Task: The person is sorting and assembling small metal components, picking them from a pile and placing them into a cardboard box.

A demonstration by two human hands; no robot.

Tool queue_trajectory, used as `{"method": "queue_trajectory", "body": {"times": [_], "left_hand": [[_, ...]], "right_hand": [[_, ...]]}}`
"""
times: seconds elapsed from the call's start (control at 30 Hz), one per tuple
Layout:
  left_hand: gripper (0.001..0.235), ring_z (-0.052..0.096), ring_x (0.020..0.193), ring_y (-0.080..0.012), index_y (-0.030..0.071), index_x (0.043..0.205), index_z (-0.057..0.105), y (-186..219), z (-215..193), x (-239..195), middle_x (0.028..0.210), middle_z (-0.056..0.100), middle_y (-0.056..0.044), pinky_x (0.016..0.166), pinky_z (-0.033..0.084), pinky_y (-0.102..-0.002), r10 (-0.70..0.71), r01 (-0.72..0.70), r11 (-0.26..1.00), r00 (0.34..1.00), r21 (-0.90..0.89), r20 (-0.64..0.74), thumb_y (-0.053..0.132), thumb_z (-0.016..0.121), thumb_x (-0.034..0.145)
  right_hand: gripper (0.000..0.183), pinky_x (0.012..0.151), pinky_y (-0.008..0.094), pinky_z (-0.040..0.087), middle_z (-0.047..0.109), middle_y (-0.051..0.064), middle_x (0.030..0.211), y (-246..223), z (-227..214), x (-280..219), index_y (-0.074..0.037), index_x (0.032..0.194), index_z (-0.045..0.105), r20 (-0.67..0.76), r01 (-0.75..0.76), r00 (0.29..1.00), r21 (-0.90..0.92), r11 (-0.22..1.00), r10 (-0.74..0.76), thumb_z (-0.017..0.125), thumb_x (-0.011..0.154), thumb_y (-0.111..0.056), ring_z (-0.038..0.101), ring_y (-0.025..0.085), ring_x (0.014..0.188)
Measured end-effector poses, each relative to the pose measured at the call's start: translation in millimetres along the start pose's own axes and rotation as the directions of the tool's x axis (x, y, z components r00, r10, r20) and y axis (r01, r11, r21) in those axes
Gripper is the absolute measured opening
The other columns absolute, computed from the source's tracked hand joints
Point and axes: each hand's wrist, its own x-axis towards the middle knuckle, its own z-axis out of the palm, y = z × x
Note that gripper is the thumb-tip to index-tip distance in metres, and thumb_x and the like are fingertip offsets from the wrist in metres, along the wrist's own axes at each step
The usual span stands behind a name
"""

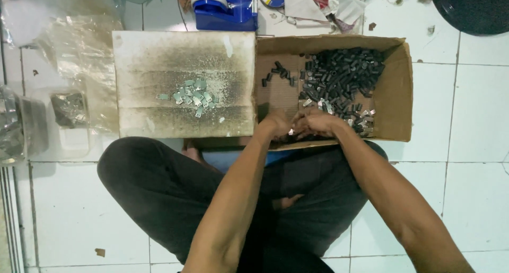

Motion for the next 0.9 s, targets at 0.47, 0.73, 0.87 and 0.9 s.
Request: {"method": "queue_trajectory", "body": {"times": [0.47, 0.73, 0.87, 0.9], "left_hand": [[0.029, 0.076, 0.078, -0.0312, 0.0, 0.089, 0.075, 32, -25, -41, 0.085, 0.074, -0.021, 0.062, 0.063, -0.042, 0.028, -0.067, 0.986, 0.968, -0.15, -0.25, 0.026, 0.063, 0.093], [0.03, 0.068, 0.069, -0.0201, 0.006, 0.079, 0.073, 37, -28, -80, 0.074, 0.072, -0.011, 0.056, 0.058, -0.037, 0.153, -0.218, 0.963, 0.925, -0.158, -0.347, 0.023, 0.056, 0.097], [0.029, 0.073, 0.076, -0.0286, -0.001, 0.086, 0.076, 48, -47, -120, 0.078, 0.073, -0.019, 0.064, 0.057, -0.041, 0.207, -0.273, 0.957, 0.877, -0.097, -0.435, 0.021, 0.06, 0.097], [0.027, 0.072, 0.072, -0.0238, 0.002, 0.084, 0.076, 49, -54, -131, 0.075, 0.073, -0.017, 0.063, 0.057, -0.037, 0.209, -0.288, 0.952, 0.859, -0.103, -0.468, 0.019, 0.061, 0.098]], "right_hand": [[0.045, 0.065, 0.044, 0.066, 0.076, 0.022, 0.096, -10, -2, -2, 0.005, 0.113, 0.065, -0.184, 0.234, 0.94, -0.261, 0.937, -0.286, 0.092, 0.078, -0.004, 0.075, 0.03, 0.083], [0.052, 0.066, 0.045, 0.066, 0.075, 0.024, 0.091, -30, 22, -36, 0.007, 0.114, 0.061, -0.244, 0.295, 0.901, -0.26, 0.919, -0.359, 0.091, 0.072, 0.005, 0.074, 0.03, 0.079], [0.05, 0.069, 0.042, 0.066, 0.075, 0.023, 0.096, -59, 52, -54, 0.004, 0.117, 0.059, -0.264, 0.343, 0.868, -0.294, 0.892, -0.421, 0.091, 0.079, -0.004, 0.075, 0.029, 0.081], [0.049, 0.071, 0.04, 0.066, 0.075, 0.022, 0.096, -69, 68, -63, 0.004, 0.116, 0.058, -0.248, 0.384, 0.855, -0.288, 0.877, -0.456, 0.09, 0.081, -0.007, 0.074, 0.028, 0.086]]}}
